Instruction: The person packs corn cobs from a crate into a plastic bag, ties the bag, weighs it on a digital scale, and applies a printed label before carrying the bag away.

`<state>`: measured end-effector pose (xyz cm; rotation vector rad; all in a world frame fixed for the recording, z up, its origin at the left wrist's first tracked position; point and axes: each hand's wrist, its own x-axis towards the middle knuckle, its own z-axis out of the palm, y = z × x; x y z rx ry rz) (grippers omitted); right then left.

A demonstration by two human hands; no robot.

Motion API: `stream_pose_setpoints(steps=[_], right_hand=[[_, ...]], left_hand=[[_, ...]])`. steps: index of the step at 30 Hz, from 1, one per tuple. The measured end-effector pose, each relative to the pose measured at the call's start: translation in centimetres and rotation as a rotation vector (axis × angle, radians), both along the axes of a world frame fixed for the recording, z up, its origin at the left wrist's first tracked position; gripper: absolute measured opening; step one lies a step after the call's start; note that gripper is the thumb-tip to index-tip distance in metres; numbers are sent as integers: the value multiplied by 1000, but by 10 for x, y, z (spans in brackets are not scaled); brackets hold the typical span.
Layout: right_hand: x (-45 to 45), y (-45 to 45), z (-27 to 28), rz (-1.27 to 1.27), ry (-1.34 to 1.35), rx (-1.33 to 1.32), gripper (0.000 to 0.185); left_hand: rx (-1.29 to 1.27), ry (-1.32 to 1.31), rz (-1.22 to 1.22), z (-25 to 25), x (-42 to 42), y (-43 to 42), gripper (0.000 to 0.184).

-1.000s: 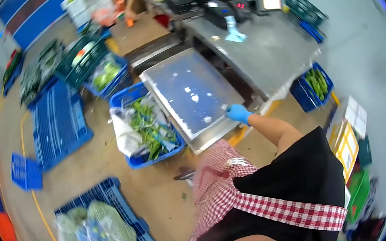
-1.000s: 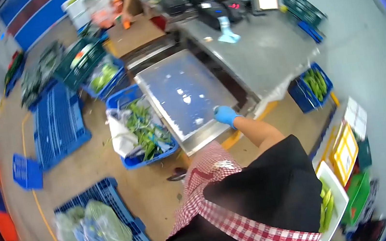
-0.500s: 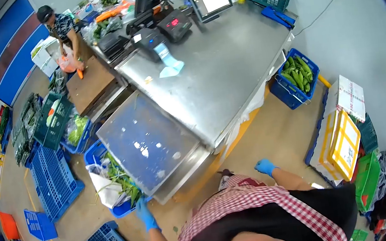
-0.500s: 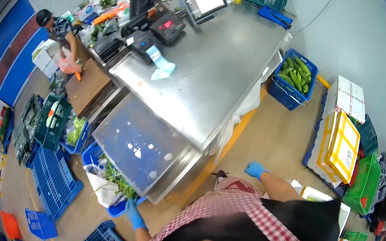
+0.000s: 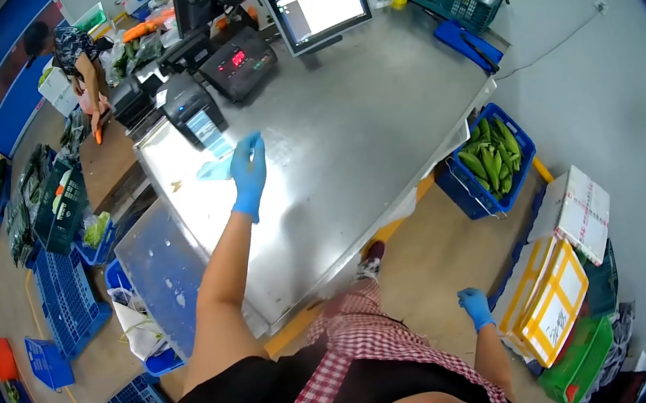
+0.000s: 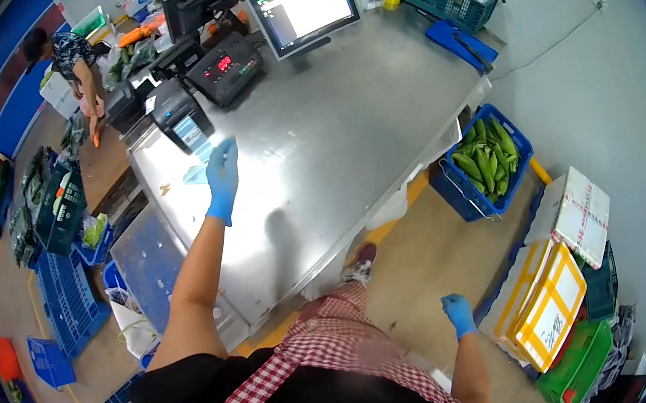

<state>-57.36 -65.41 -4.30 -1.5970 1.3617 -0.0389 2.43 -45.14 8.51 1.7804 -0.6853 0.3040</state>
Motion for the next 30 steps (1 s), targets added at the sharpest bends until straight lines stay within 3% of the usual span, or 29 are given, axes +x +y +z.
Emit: stream_pose_setpoints(steps=[3,6,9,12,13,15,17,20,22,25,26,29,30], right_hand=[[7,-87,-5,-42,-21,-80,17],[33,-168,28,-119,-67,-95,18],[41,-235,49,78,59,-114,25],[-9,-287,8,380,305,-409,29],[-36,-293,-9,643,486,-616,13],[-53,-275,0,716,431,-606,14],[27,-310,11,921,355,-484,10],[368,-449,57,1348,-53,-446,20],[535,-500,84,1450,-213,-425,30],[558,-495,84,1414,-80,-429,27],[518,-485,69,1403,-94,-424,25],[149,-375,28,1029,215,-340,19],[97,-361,38,872,283,-300,18]], left_hand=[[-11,-8,20,3,46,-89,42],[16,-138,165,-8,121,-175,60],[40,-7,313,8,181,-246,74],[100,79,408,25,237,-303,86],[115,110,423,30,251,-319,89],[132,168,473,39,276,-343,93],[130,200,526,36,299,-360,94],[122,248,525,40,309,-371,95],[122,223,584,38,312,-378,95],[96,124,586,25,319,-378,96],[101,123,570,22,318,-376,96],[92,107,531,24,313,-374,97],[77,99,526,21,314,-375,98]])
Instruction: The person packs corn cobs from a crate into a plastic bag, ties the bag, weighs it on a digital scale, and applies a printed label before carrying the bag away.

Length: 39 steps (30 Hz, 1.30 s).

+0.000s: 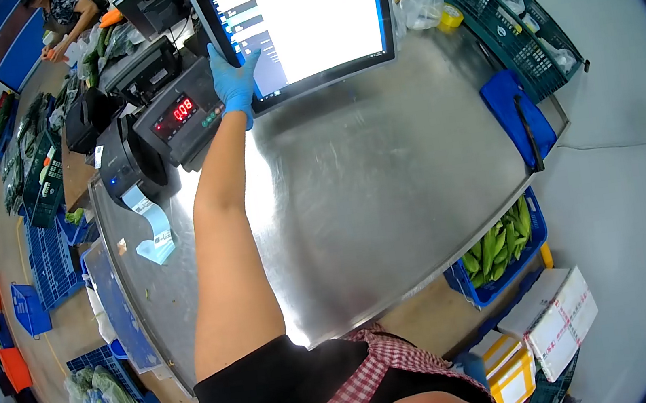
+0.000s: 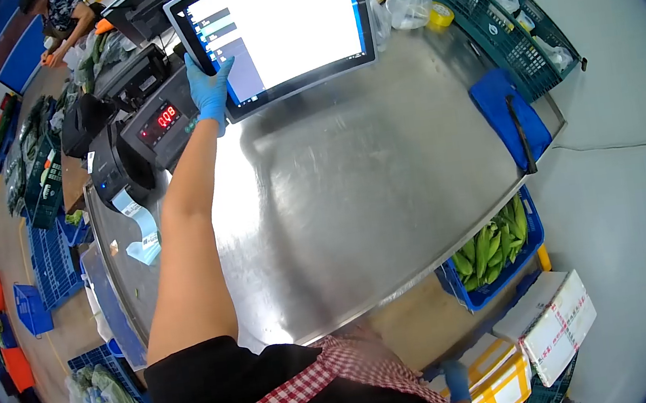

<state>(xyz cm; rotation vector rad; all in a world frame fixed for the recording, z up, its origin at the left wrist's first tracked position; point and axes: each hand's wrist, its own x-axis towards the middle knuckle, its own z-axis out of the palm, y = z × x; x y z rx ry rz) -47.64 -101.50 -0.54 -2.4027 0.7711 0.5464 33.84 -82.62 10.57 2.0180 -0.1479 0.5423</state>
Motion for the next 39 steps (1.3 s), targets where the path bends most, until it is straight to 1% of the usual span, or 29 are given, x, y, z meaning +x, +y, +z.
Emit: stream_pose_setpoints(steps=[1,2,4,6,7,8,9,11,13,15,16,17,19,20,22,24,25,27,28,30,31,33,35,36,39], right_hand=[[-6,3,13,-165,9,33,17],[5,-6,14,-365,-34,145,16],[50,-11,36,-775,-149,353,15],[52,-11,23,-800,-207,332,16],[51,-11,16,-815,-235,320,18],[47,-7,12,-689,-259,312,18],[40,-1,8,-564,-281,305,18],[26,16,0,-710,-168,445,16],[15,30,-6,-826,-54,540,14],[7,37,-9,-773,39,505,12],[2,40,-10,-711,78,454,11],[-6,41,-11,-626,109,384,10],[-21,41,-11,-438,163,223,9],[-28,40,-10,-341,182,141,9],[-46,34,-14,-144,198,-35,10],[-57,22,-20,69,185,-224,11],[-64,11,-30,131,179,-295,12],[-61,-16,-50,197,196,-348,13],[-52,-18,-47,-104,108,-196,14],[14,-13,-2,-697,-72,122,18],[22,-12,1,-693,-80,159,21],[34,-13,6,-682,-94,232,27],[73,2,33,-1028,-201,609,35],[81,4,33,-990,-209,687,43],[123,22,49,-1049,-540,1126,50]], left_hand=[[-12,-11,-5,0,1,0,99],[-12,8,10,0,3,-1,98],[-12,47,37,3,5,-3,98],[-24,-3,44,-1,10,-2,97],[-80,-44,68,-4,11,-2,94],[-258,-35,17,-7,10,2,90],[-216,-39,75,0,-13,9,82],[-276,-71,7,-29,-36,28,72],[-108,-142,-46,-53,-90,44,66],[-14,74,-113,-90,-145,64,59],[6,126,-150,-102,-173,69,56],[25,179,-185,-110,-201,70,53],[-44,326,-225,-97,-249,63,48],[-28,322,-231,-108,-261,61,48],[-44,359,-247,-111,-271,54,47],[15,255,-295,-107,-262,52,45],[45,201,-321,-102,-255,49,44],[79,119,-334,-86,-244,41,38],[94,70,-336,-78,-239,37,34],[58,131,-392,-73,-241,32,27],[9,262,-455,-75,-244,32,25],[-10,483,-620,-79,-262,29,33],[-29,662,-812,-82,-295,22,43],[-55,737,-911,-83,-317,18,48],[-228,966,-1149,-79,-397,-3,65]])
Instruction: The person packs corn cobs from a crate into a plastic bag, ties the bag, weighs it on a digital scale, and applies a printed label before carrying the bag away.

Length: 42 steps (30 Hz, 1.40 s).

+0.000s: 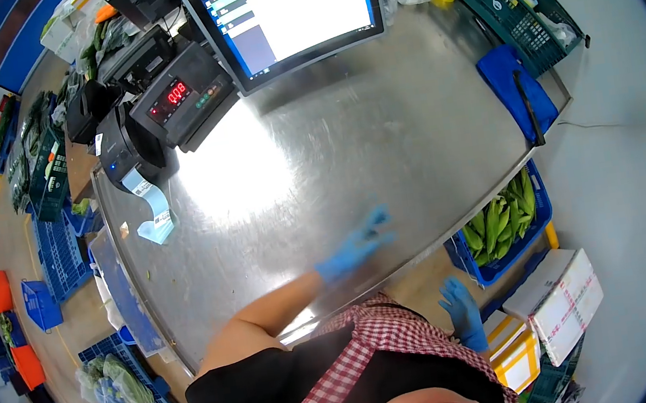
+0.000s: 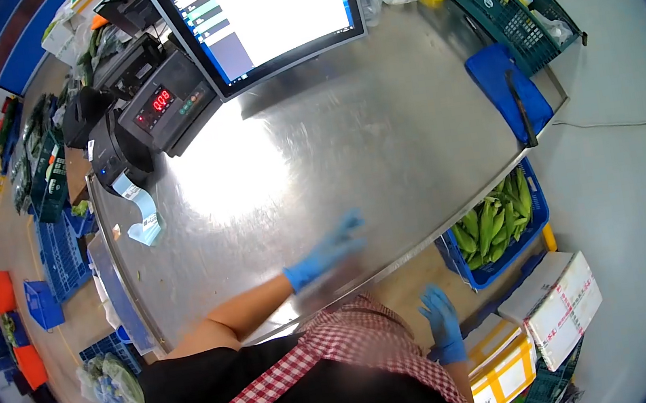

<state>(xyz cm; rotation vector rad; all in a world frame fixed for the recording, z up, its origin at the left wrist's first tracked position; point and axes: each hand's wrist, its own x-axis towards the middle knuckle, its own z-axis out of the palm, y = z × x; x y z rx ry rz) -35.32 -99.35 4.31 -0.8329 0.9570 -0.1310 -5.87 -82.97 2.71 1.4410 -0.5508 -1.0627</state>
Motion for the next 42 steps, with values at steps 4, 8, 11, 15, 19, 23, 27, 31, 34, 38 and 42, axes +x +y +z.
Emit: stream_pose_setpoints(steps=[4,8,11,15,19,23,27,31,34,38,42], right_hand=[[77,22,64,113,-436,217,65],[111,35,93,133,-485,265,78],[120,36,105,101,-472,283,83],[118,35,106,104,-522,286,75],[106,36,103,86,-498,341,79],[100,34,100,98,-514,388,80],[99,30,97,120,-542,425,79],[97,26,96,161,-480,389,72],[76,8,67,333,-445,350,58],[5,-31,-21,154,-16,116,45],[-87,-52,-83,-122,454,94,39]], left_hand=[[-41,598,-121,32,-73,-34,59],[-118,948,-62,95,-83,-46,53],[-131,925,-107,75,-91,-49,42],[-39,848,-92,77,-104,-51,38],[57,740,-167,91,-105,-38,44],[-131,656,-161,76,-118,-38,53],[-147,646,-201,86,-111,-35,56],[4,601,-407,81,-102,-38,51],[42,313,-551,47,-109,-33,50],[261,-7,-751,25,-112,-18,51],[309,55,-665,12,-124,-12,53]])
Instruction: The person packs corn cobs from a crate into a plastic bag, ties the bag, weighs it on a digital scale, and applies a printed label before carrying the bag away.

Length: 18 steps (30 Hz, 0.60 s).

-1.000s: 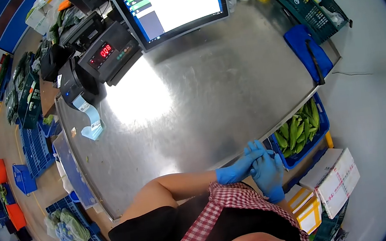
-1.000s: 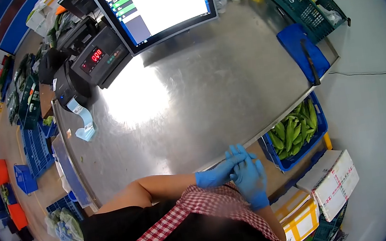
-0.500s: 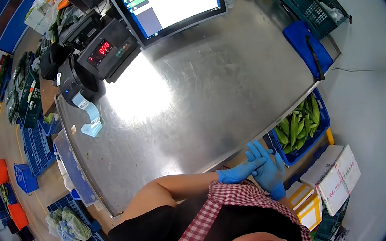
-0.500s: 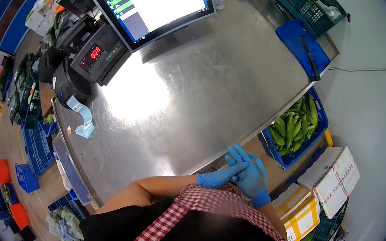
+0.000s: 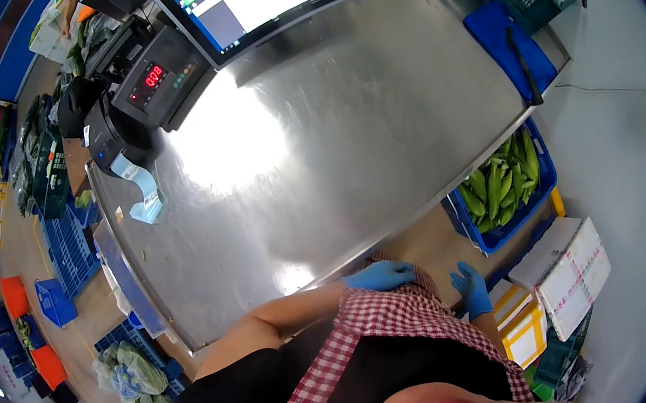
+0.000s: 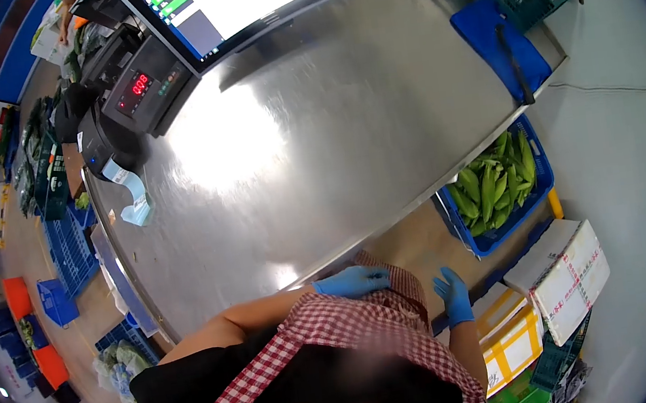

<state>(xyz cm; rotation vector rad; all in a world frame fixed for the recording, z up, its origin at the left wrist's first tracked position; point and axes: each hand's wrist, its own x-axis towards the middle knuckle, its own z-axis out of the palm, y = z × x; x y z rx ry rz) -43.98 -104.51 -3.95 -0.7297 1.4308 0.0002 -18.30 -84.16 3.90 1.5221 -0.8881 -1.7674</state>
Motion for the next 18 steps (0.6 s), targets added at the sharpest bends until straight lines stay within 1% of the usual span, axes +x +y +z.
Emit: stream_pose_setpoints(steps=[1,3,4,5,6,7,9,10,11,13,14,16,18], right_hand=[[-21,0,-12,5,114,-27,38],[-69,3,-39,121,246,-64,37],[-88,4,-47,183,311,-86,36],[-107,1,-56,304,312,-87,31],[-124,-2,-60,429,314,-83,27],[-139,-4,-62,553,313,-85,24],[-166,-17,-68,797,296,-120,23],[-177,-25,-77,879,276,-146,23],[-190,-34,-81,932,264,-153,23],[-216,-56,-88,930,241,-132,23],[-222,-64,-93,879,223,-119,23],[-242,-94,-93,725,194,-79,23],[-265,-138,-101,570,129,-47,23]], left_hand=[[33,-18,4,0,-3,-5,54],[81,-2,54,-1,-11,-14,53],[102,5,81,-1,-14,-18,53],[115,9,129,4,-19,-24,50],[-8,-46,191,-24,-31,-23,46],[-129,-100,254,-73,-48,-18,42],[-118,-317,250,-97,-69,-22,36],[19,-467,185,-112,-69,-26,35],[79,-496,277,-151,-85,-10,36],[190,-542,478,-227,-115,22,40],[629,-324,693,-192,-117,24,49],[758,-191,1137,-238,-146,68,68],[838,-217,1467,-245,-166,93,79]])
